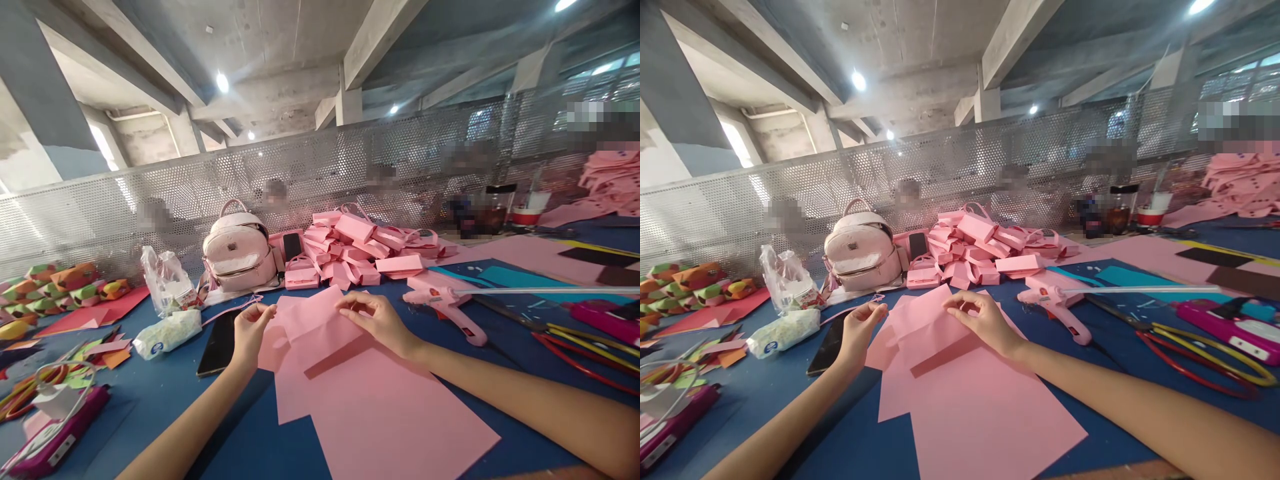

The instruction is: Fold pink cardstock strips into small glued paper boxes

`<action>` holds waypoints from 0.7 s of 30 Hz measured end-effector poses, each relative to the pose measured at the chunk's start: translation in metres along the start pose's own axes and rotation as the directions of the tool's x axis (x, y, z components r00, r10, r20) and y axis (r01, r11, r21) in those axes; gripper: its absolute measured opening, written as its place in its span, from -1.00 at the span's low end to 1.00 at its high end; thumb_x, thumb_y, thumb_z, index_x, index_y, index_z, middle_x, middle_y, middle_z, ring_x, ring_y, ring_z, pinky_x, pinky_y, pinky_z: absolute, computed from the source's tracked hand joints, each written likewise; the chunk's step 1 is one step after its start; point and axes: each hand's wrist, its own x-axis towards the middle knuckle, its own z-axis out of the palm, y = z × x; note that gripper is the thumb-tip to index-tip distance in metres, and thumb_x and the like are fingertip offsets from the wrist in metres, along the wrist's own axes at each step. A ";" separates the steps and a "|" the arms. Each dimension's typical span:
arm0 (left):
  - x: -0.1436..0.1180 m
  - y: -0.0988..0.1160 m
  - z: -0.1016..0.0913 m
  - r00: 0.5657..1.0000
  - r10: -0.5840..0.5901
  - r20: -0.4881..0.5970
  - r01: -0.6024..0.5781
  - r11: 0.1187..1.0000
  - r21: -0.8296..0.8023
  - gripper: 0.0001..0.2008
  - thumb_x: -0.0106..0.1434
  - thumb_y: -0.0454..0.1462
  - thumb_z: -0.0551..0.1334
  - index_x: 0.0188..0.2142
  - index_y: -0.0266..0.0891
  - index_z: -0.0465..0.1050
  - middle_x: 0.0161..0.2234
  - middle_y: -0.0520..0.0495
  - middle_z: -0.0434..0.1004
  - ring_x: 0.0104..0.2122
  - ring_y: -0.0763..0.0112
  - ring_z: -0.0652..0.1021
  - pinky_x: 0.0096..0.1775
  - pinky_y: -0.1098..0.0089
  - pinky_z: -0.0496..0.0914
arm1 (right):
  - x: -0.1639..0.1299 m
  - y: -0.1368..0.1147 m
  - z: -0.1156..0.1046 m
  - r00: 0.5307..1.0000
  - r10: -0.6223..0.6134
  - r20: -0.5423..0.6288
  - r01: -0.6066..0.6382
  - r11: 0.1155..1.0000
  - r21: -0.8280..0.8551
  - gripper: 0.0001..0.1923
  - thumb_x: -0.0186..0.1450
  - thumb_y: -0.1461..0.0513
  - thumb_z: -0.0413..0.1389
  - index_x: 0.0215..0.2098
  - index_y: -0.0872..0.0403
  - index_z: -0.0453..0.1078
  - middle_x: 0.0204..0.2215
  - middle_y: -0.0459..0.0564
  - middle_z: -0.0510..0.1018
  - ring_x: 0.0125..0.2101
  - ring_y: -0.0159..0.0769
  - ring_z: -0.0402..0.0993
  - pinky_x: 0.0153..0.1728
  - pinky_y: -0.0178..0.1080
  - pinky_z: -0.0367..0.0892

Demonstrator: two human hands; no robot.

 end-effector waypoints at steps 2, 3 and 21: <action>0.000 -0.001 0.000 1.000 -0.005 0.000 0.005 1.000 -0.011 -0.61 0.08 -0.02 0.38 -0.60 -0.26 0.40 -0.57 0.03 0.42 -0.48 0.45 0.42 -0.35 0.44 0.31 | 0.000 0.000 0.000 1.000 0.009 -0.001 -0.009 1.000 -0.001 -0.78 0.25 0.07 0.20 -0.31 0.05 0.54 -0.32 0.00 0.61 -0.27 -0.20 0.51 -0.22 -0.22 0.39; 0.000 -0.002 0.000 1.000 -0.008 0.002 0.008 1.000 -0.017 -0.60 0.08 -0.01 0.38 -0.61 -0.25 0.38 -0.58 0.04 0.41 -0.49 0.46 0.41 -0.36 0.44 0.31 | 0.000 0.001 0.000 1.000 0.015 -0.003 -0.015 1.000 -0.001 -0.77 0.25 0.07 0.20 -0.31 0.05 0.54 -0.32 0.00 0.61 -0.27 -0.20 0.51 -0.23 -0.22 0.40; -0.004 0.042 -0.007 0.992 0.009 0.127 -0.009 1.000 -0.004 -0.58 0.09 -0.07 0.34 -0.72 -0.21 0.28 -0.77 0.10 0.30 -0.70 0.53 0.30 -0.54 0.48 0.24 | 0.005 0.009 -0.001 0.996 0.062 -0.062 -0.061 0.998 0.022 -0.70 0.21 0.01 0.23 -0.29 0.07 0.55 -0.33 0.02 0.62 -0.31 -0.20 0.51 -0.25 -0.21 0.41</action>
